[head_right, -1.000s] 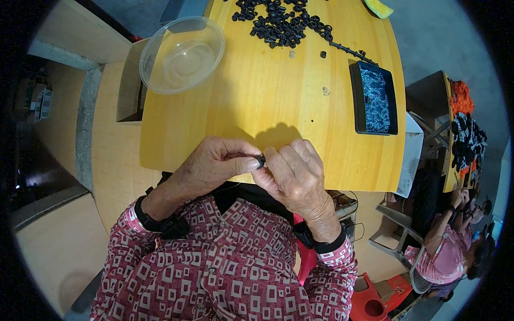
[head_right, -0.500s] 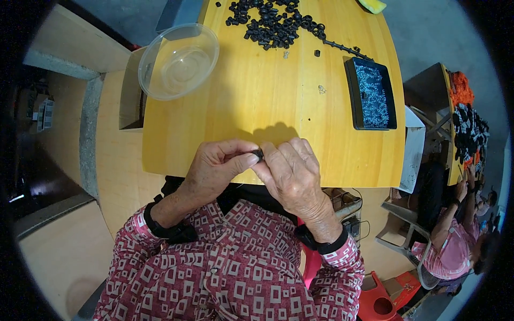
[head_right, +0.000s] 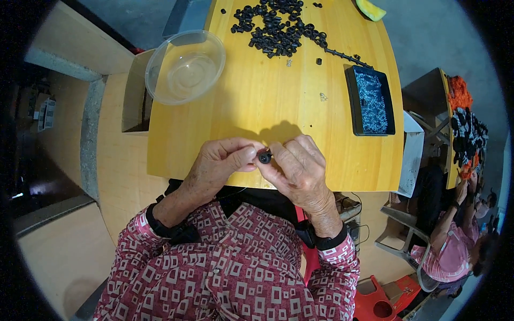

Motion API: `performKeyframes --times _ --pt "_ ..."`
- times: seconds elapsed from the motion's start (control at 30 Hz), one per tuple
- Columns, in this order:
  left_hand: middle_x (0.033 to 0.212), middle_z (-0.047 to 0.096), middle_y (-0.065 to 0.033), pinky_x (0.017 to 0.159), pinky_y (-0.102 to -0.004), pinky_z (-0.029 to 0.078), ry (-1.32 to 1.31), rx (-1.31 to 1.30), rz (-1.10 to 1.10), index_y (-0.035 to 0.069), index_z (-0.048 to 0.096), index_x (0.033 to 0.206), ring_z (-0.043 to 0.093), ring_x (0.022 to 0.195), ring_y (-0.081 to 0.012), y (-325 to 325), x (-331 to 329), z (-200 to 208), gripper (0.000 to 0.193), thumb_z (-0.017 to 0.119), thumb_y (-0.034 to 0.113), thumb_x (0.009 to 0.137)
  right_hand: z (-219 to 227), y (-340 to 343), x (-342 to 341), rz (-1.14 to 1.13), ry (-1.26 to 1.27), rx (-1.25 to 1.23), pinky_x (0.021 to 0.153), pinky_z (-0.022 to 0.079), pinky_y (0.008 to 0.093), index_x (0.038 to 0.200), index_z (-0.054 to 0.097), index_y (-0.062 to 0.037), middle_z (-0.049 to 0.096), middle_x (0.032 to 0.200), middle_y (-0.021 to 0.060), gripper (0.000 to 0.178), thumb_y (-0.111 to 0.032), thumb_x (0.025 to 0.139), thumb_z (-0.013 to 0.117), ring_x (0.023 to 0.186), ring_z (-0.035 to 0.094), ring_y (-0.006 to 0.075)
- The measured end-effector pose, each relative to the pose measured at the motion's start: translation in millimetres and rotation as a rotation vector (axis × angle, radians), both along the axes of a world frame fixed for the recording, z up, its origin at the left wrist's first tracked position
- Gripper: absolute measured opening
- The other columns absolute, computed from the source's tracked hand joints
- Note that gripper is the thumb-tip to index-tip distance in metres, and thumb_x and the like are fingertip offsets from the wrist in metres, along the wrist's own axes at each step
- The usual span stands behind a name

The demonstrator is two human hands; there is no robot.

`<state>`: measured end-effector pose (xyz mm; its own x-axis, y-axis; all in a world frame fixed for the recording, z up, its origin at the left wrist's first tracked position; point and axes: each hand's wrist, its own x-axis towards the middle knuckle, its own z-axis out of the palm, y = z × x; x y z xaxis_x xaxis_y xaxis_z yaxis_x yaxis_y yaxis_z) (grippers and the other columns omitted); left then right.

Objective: The person assembles small components by inserting metal pins into black plastic pieces by hand and tossing the assembled pieces into a box.

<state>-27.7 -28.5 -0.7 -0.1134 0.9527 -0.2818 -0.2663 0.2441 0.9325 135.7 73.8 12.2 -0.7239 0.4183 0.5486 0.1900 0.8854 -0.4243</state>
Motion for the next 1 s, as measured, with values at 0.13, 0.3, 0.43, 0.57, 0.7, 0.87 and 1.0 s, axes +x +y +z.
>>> performKeyframes --times 0.13,0.3,0.43,0.57,0.7,0.87,1.0 --pt "0.112 0.067 -0.0073 0.091 -0.0259 0.053 -0.127 0.006 0.030 -0.002 0.064 0.120 0.063 0.103 -0.0115 -0.1 -1.6 -2.6 0.029 0.058 0.020 0.101 -0.5 -0.1 -1.2 -0.037 -0.003 -0.076 0.056 0.045 0.0346 0.085 0.066 0.0006 0.053 0.067 0.0074 0.029 -0.006 0.065 0.085 0.061 0.054 0.0231" --pt "0.112 0.067 -0.0070 0.094 -0.0273 0.050 -0.049 0.120 0.091 -0.002 0.063 0.118 0.062 0.105 -0.0123 -0.8 6.7 -5.6 0.026 0.057 0.017 0.101 -1.3 -6.4 -3.3 -0.036 -0.022 -0.098 0.054 0.045 0.0331 0.083 0.065 0.0004 0.054 0.066 0.0067 0.025 -0.003 0.066 0.084 0.058 0.053 0.0220" --pt "0.111 0.067 -0.0069 0.096 -0.0281 0.048 -0.043 0.125 0.113 -0.002 0.062 0.119 0.061 0.105 -0.0124 0.8 8.1 -7.3 0.025 0.056 0.015 0.101 -6.2 -9.4 -6.3 -0.040 -0.047 -0.132 0.053 0.045 0.0328 0.084 0.064 0.0007 0.054 0.065 0.0066 0.025 -0.003 0.068 0.083 0.058 0.053 0.0217" --pt "0.111 0.067 -0.0070 0.096 -0.0281 0.048 -0.009 0.129 0.093 -0.002 0.061 0.119 0.060 0.106 -0.0121 2.0 7.9 -6.5 0.024 0.056 0.013 0.101 -8.1 -10.1 -6.1 -0.053 -0.025 -0.118 0.053 0.045 0.0335 0.086 0.064 0.0013 0.054 0.065 0.0069 0.025 -0.003 0.069 0.082 0.058 0.053 0.0221" --pt "0.111 0.066 -0.0066 0.095 -0.0278 0.049 0.004 0.146 0.100 -0.002 0.061 0.120 0.061 0.106 -0.0123 0.2 9.2 -8.5 0.024 0.057 0.011 0.100 -8.3 -9.0 -3.3 -0.074 -0.026 -0.119 0.053 0.046 0.0338 0.086 0.064 0.0013 0.055 0.066 0.0075 0.024 -0.003 0.070 0.081 0.059 0.053 0.0230" --pt "0.109 0.066 -0.0054 0.093 -0.0257 0.049 -0.027 0.109 0.074 -0.001 0.059 0.124 0.061 0.103 -0.0109 -2.2 9.0 -12.0 0.029 0.062 0.007 0.096 -4.4 -8.4 -3.5 -0.056 -0.022 -0.072 0.055 0.047 0.0353 0.086 0.063 0.0007 0.055 0.067 0.0084 0.024 -0.004 0.070 0.080 0.061 0.055 0.0240" --pt "0.107 0.066 -0.0049 0.090 -0.0247 0.050 -0.133 0.085 0.036 0.000 0.059 0.125 0.061 0.099 -0.0096 0.0 7.1 -6.6 0.033 0.065 0.006 0.094 -2.5 -6.0 -0.1 -0.024 -0.049 -0.011 0.058 0.049 0.0363 0.087 0.063 0.0004 0.055 0.069 0.0085 0.025 -0.006 0.069 0.081 0.064 0.057 0.0246"
